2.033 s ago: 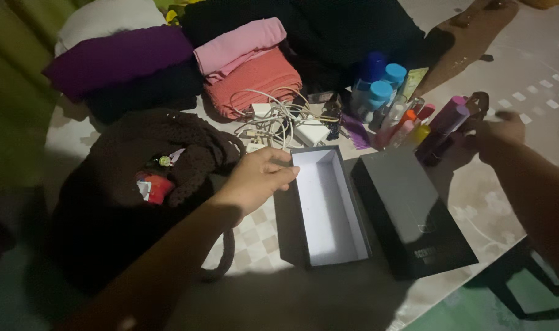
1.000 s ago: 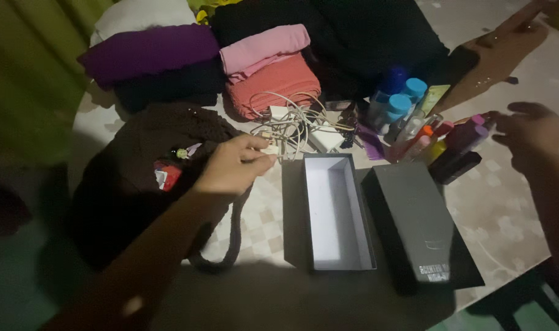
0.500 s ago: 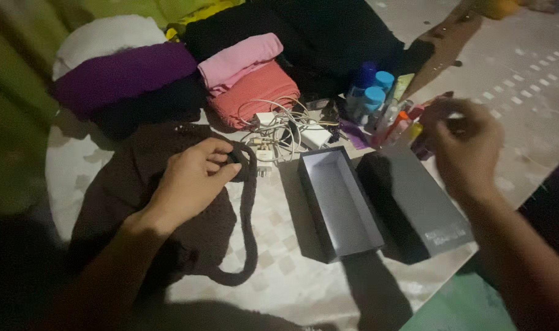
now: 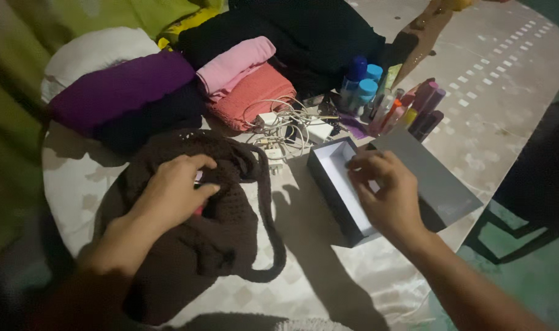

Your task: The person takes a brown handbag and places it on a table, opens a dark cosmetic box, and removes cosmetic items such as lipsticks and small bottles one at a time, arranging them on the table. They then handle a small wallet and place items back into the handbag.

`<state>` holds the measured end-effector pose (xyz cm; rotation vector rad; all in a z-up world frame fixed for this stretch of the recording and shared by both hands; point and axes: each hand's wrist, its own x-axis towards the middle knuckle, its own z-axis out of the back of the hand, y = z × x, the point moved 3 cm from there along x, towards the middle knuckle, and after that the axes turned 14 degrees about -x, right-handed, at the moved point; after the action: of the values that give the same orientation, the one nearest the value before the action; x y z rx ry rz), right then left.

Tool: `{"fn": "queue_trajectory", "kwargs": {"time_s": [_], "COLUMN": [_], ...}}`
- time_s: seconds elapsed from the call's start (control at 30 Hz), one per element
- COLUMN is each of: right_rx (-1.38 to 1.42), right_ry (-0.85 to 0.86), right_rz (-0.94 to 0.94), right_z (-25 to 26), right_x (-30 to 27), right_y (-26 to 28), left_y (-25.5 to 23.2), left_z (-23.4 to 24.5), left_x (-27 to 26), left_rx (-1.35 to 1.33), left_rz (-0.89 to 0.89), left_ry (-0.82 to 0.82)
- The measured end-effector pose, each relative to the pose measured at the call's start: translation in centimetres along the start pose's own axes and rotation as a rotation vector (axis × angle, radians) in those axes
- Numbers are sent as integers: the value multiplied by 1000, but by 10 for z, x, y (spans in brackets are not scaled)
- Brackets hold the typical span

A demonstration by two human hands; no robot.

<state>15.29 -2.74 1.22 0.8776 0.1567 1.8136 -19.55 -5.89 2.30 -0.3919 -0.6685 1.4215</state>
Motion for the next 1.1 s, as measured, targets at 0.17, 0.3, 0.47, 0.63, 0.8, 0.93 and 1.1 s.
{"fn": "queue_trajectory", "kwargs": {"time_s": [0.17,0.3,0.47,0.63,0.8,0.93,1.1], "right_rx": [68,76,89,170,236,289,-132], "right_ry": [35,54,180,301,441,447,680], "right_rz": [-4,57,283,565,660,776,678], "right_z": [-15,-30,-54,-90,-121,-135,-154], "right_x": [-9,-10,-7,-5,-4,-5,0], "right_y": [24,44,76,112,139,146,125], "left_y": [21,25,18,14,9,9,20], "left_z": [12,23,34,47,62,63,60], "left_x": [-2,-8,-9,-13,-25,-29,-26], "left_rx": [82,146,279,298,379,512,503], "left_rz": [112,170,96,0,84,245,316], "left_ry": [161,224,331,314,415,568,567]}}
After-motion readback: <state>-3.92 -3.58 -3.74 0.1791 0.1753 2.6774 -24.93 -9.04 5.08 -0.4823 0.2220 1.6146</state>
